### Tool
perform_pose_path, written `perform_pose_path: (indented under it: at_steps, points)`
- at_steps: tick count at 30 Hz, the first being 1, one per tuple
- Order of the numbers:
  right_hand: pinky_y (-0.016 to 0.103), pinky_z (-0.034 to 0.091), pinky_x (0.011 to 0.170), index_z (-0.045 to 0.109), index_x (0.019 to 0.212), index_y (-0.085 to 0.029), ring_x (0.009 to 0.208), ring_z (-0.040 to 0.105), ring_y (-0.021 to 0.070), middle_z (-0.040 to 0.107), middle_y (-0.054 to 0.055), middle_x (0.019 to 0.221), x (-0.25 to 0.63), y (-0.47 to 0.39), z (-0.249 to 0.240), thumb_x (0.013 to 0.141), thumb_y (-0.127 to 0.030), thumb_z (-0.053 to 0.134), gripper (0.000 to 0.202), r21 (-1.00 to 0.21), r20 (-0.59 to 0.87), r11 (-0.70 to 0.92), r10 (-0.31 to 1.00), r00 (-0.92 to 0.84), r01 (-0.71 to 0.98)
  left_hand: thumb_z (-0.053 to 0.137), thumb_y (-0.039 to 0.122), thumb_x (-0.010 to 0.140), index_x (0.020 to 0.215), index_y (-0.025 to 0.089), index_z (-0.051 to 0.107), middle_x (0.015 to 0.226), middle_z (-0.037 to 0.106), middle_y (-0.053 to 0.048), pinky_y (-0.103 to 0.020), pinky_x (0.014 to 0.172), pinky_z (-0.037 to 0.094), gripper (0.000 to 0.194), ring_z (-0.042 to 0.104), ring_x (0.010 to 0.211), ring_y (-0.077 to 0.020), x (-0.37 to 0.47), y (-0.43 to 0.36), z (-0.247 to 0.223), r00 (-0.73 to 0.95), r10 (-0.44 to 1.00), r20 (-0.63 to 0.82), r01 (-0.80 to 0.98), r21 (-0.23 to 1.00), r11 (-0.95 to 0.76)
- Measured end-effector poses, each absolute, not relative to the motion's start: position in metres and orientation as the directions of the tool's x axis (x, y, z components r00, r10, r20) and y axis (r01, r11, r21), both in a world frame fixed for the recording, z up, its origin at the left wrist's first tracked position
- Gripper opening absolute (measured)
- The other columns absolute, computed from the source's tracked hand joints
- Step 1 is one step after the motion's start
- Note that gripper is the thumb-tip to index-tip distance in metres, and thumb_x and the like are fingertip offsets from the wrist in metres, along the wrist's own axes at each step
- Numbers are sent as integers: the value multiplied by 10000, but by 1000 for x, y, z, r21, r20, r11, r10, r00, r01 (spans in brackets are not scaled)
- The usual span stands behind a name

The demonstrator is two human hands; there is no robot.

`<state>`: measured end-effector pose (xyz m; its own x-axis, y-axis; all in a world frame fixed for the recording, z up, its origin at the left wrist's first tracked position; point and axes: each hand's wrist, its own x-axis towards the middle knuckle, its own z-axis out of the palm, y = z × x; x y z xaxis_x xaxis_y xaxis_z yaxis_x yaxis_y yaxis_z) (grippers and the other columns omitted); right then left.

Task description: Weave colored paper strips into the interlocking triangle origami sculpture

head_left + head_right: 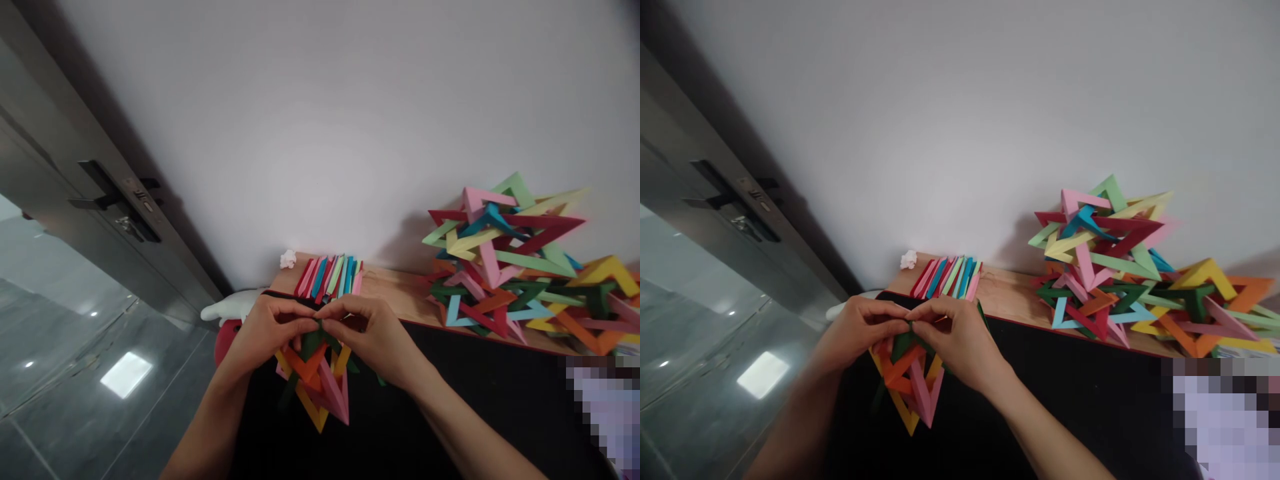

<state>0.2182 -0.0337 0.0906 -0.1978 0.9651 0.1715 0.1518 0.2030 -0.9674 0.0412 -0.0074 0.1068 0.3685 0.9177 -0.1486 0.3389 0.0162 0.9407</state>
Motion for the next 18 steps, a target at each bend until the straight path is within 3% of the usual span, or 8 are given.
perform_pose_path:
  at_steps: [4, 12, 18]
  points:
    - [259, 513, 601, 693, 781, -193, 663, 646, 143, 700, 17, 726, 213, -37, 92, 757, -151, 598, 107, -956, 196, 216, 974, -118, 197, 713, 262, 691, 777, 151, 754, 506, 611, 20, -175, 430, 396, 146, 514, 428, -78, 41, -8, 107, 352, 929, -119, 342, 940, -9]
    - [280, 474, 665, 735, 980, -286, 742, 597, 147, 629, 14, 810, 227, -32, 89, 802, -213, 644, 213, -866, 297, 410, 882, -366, 284, 674, 225, 719, 844, 180, 753, 826, 731, -29, -239, 670, 500, 154, 649, 767, -167, 37, -16, 109, 404, 914, -41, 382, 915, -128]
    - [278, 445, 626, 750, 887, -254, 690, 577, 143, 613, 18, 748, 221, -31, 86, 829, -196, 620, 153, -812, 366, 477, 865, -343, 337, 748, 235, 698, 1068, 217, 688, 936, 704, -27, -284, 723, 500, 375, 629, 811, -183, 36, -32, 110, 384, 923, 33, 562, 784, -262]
